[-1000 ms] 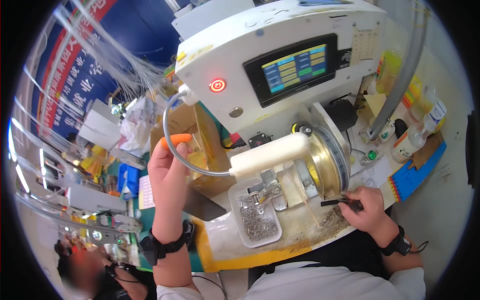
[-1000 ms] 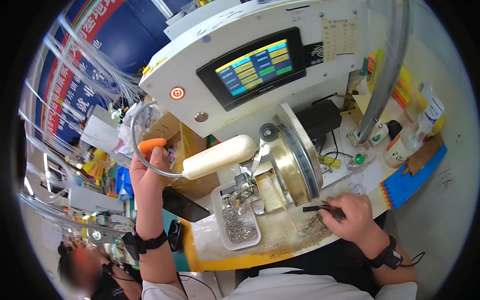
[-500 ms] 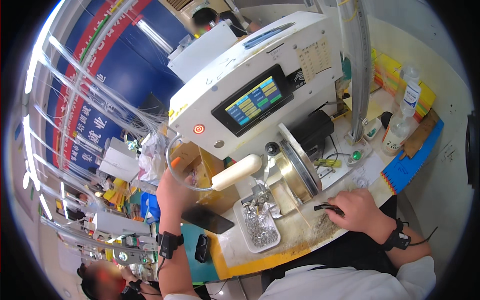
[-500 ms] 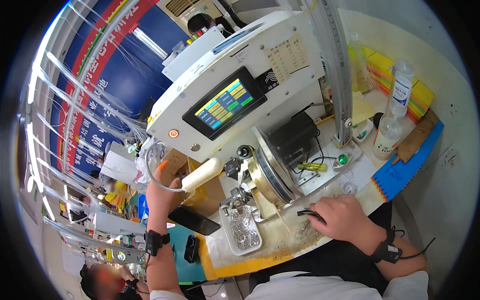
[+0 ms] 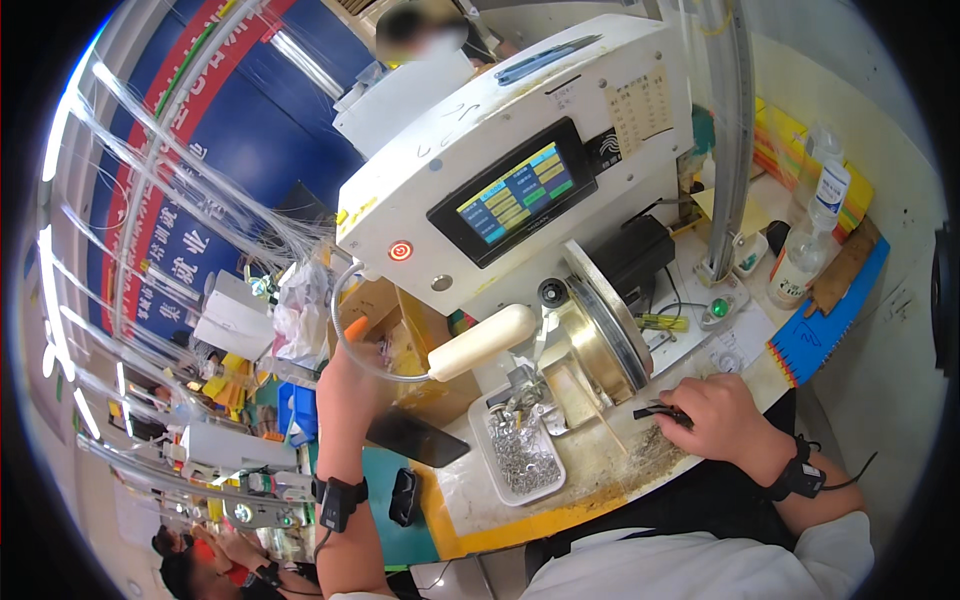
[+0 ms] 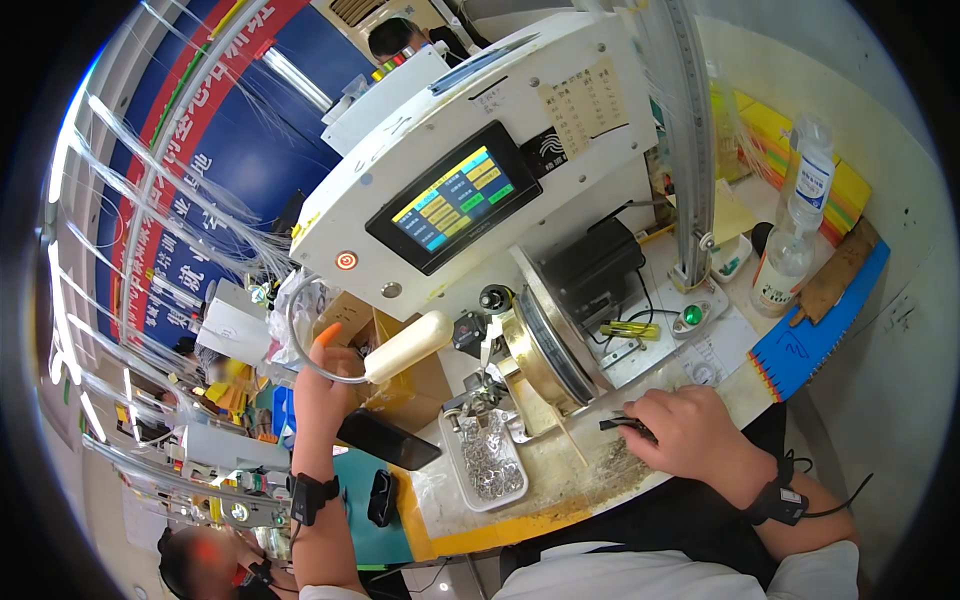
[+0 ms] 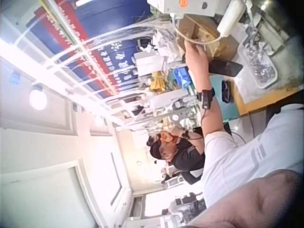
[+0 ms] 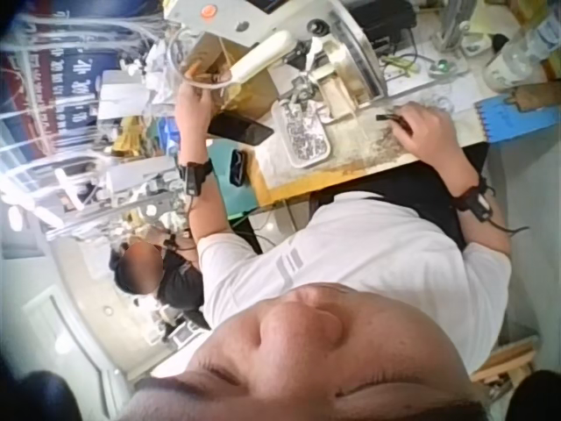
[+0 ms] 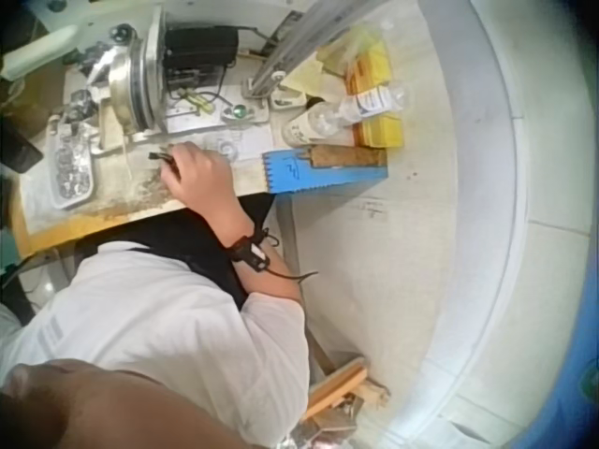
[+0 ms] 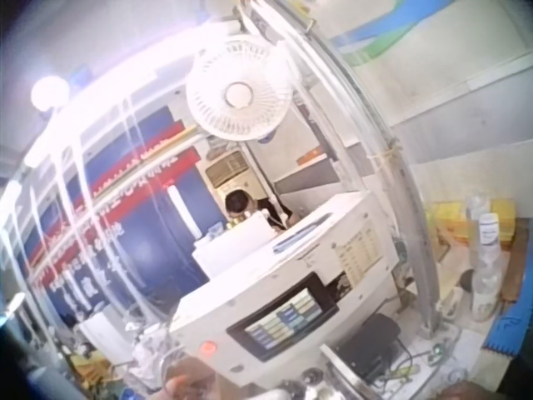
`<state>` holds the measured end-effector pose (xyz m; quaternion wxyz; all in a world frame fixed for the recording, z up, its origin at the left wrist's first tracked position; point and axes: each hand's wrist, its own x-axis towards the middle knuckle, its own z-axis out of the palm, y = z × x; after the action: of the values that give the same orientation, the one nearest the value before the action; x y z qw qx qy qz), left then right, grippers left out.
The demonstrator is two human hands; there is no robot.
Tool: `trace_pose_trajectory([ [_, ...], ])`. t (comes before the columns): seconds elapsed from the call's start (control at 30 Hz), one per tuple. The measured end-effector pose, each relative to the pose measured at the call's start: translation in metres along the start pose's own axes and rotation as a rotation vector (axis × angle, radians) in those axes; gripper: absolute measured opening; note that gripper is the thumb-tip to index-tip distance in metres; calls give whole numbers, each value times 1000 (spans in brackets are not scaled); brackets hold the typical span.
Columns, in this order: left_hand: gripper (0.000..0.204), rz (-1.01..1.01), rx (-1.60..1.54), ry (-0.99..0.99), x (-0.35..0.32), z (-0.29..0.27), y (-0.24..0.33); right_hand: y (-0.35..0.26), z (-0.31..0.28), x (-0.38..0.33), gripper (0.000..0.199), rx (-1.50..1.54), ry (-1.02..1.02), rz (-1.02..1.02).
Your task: The recorder uses a precision machine and various hand tools to process and inspect small components at an industrial assembly station.
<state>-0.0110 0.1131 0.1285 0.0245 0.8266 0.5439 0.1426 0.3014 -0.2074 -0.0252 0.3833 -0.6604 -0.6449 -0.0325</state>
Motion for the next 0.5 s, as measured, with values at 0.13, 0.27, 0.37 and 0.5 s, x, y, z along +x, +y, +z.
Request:
trace_pose_trajectory([
  [0.13,49,136,-28,111,5,9,-15,-2,2,-1,20,-17,-9,-1],
  [0.27,49,208,-19,210,3,3,-11,-2,3,-1,20,-22,-19,22],
  [0.37,56,-10,-57,91,-1,-5,-8,-3,3,0,20,-20,-28,38],
  [0.5,55,7,-25,59,-1,4,-17,-5,2,2,19,-16,-26,51],
])
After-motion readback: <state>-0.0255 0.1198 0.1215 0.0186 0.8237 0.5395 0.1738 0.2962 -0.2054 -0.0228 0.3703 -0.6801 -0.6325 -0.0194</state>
